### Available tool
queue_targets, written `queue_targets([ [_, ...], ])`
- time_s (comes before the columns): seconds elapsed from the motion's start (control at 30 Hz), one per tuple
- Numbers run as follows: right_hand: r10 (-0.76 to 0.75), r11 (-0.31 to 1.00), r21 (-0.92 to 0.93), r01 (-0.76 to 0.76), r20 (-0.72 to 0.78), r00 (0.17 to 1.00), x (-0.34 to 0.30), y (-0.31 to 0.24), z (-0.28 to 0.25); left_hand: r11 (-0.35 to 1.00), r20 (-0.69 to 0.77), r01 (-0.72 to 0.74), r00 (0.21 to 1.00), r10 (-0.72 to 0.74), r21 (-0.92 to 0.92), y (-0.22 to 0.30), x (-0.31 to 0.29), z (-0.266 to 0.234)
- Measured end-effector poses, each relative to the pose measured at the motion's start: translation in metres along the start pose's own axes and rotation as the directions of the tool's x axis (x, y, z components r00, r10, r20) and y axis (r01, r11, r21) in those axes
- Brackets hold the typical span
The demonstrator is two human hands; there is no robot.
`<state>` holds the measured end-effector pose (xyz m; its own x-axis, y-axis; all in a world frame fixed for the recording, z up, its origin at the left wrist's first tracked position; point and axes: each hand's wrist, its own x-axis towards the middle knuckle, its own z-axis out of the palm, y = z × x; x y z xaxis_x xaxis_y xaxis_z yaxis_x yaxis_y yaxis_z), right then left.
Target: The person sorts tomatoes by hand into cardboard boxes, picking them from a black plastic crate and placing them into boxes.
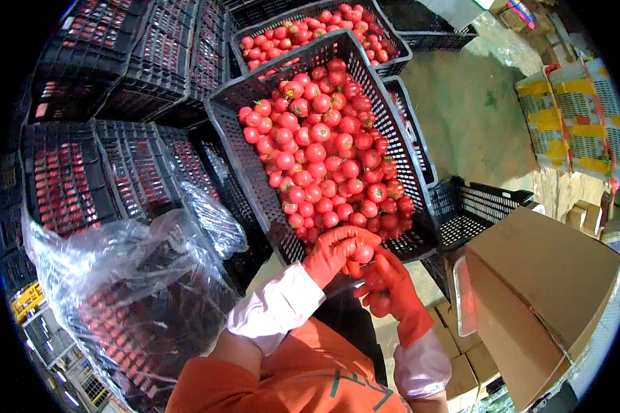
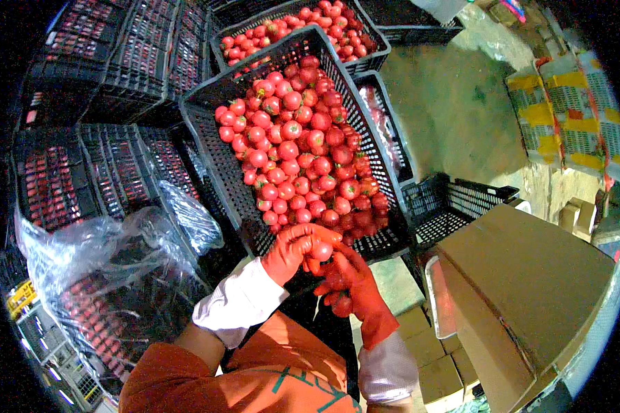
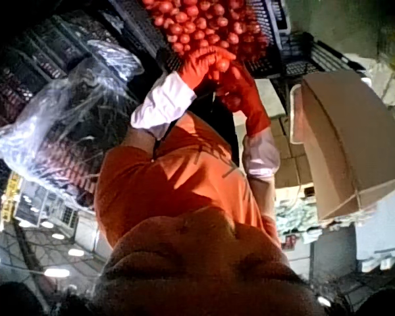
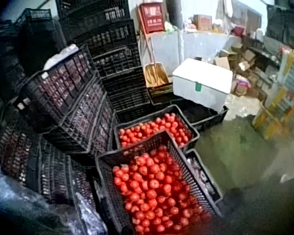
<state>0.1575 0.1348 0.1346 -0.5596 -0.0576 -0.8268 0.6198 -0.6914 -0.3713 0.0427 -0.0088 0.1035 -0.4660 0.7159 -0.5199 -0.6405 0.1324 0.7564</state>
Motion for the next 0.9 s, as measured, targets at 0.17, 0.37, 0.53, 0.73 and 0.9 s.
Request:
queue_targets([
  [0.17, 0.015, 0.980, -0.197, -0.001, 0.068, 0.998, -0.049, -0.011, 0.024, 0.949, 0.056, -0.199, 0.980, 0.191, 0.243, 0.017, -0.041, 0.032],
  [0.37, -0.021, 0.966, -0.247, 0.072, 0.201, 0.979, -0.123, -0.011, 0.034, 0.901, 0.057, -0.427, 0.904, 0.424, 0.075, 0.032, -0.093, 0.072],
  [0.53, -0.132, 0.967, -0.169, 0.189, 0.299, 0.945, -0.168, 0.001, 0.025, 0.773, 0.060, -0.619, 0.784, 0.617, 0.136, 0.034, -0.130, 0.110],
  [0.73, -0.072, 0.908, -0.385, 0.166, 0.247, 0.966, -0.214, 0.013, 0.026, 0.848, 0.061, -0.445, 0.892, 0.448, 0.289, 0.049, -0.176, 0.135],
  [0.9, -0.137, 0.894, -0.374, 0.249, 0.301, 0.944, -0.236, 0.020, 0.024, 0.795, 0.011, -0.598, 0.800, 0.600, 0.099, 0.048, -0.195, 0.156],
])
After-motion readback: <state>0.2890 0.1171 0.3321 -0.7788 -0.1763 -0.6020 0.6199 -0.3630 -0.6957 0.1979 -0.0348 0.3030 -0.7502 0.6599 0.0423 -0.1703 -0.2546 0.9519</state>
